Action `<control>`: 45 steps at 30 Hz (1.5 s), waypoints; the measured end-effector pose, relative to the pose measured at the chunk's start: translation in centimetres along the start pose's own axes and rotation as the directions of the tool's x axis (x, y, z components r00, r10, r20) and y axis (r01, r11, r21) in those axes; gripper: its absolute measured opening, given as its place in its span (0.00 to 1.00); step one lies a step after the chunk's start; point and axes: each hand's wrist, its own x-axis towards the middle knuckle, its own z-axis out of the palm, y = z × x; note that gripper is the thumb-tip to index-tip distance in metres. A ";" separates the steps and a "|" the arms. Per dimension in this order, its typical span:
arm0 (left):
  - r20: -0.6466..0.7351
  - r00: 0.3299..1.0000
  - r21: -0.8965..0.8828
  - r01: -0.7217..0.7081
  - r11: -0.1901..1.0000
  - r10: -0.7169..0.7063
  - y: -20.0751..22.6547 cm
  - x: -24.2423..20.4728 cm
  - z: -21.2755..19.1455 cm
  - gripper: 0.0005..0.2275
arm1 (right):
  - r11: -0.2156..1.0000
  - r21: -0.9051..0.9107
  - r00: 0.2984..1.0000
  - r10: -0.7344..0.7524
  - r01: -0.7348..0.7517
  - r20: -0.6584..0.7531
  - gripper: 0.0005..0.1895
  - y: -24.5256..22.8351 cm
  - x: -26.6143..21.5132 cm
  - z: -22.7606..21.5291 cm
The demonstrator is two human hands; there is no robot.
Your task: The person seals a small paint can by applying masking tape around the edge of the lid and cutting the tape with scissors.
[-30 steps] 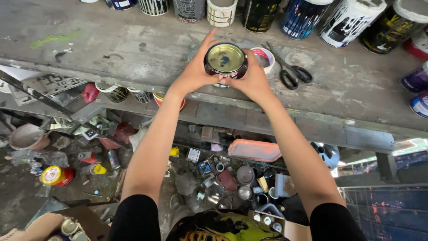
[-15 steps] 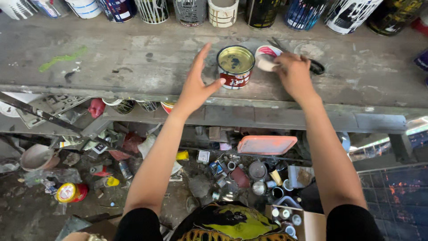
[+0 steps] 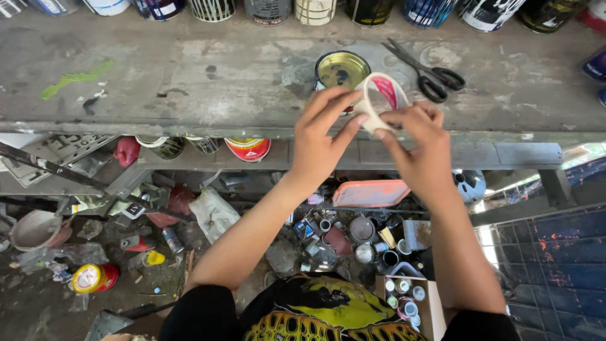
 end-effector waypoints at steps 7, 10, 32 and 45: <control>-0.006 0.985 -0.079 0.173 0.982 -0.174 0.6 -3.8 0.0 0.06 | 0.996 0.049 0.989 -0.079 0.073 0.126 0.13 0.0 -3.6 1.8; 0.090 0.986 -0.025 0.146 0.989 -0.143 0.7 -4.8 -0.3 0.05 | 0.976 0.181 0.973 -0.151 0.119 0.176 0.15 1.1 -4.8 2.2; -0.001 0.946 -0.133 0.320 0.938 -0.323 -3.5 -2.1 0.9 0.07 | 0.855 -0.501 0.978 -0.034 0.134 0.204 0.19 5.0 3.5 -0.5; -0.005 0.959 -0.067 0.281 0.957 -0.282 -8.1 0.3 0.4 0.18 | 0.825 -0.525 0.978 -0.182 0.208 0.101 0.16 7.1 4.2 2.1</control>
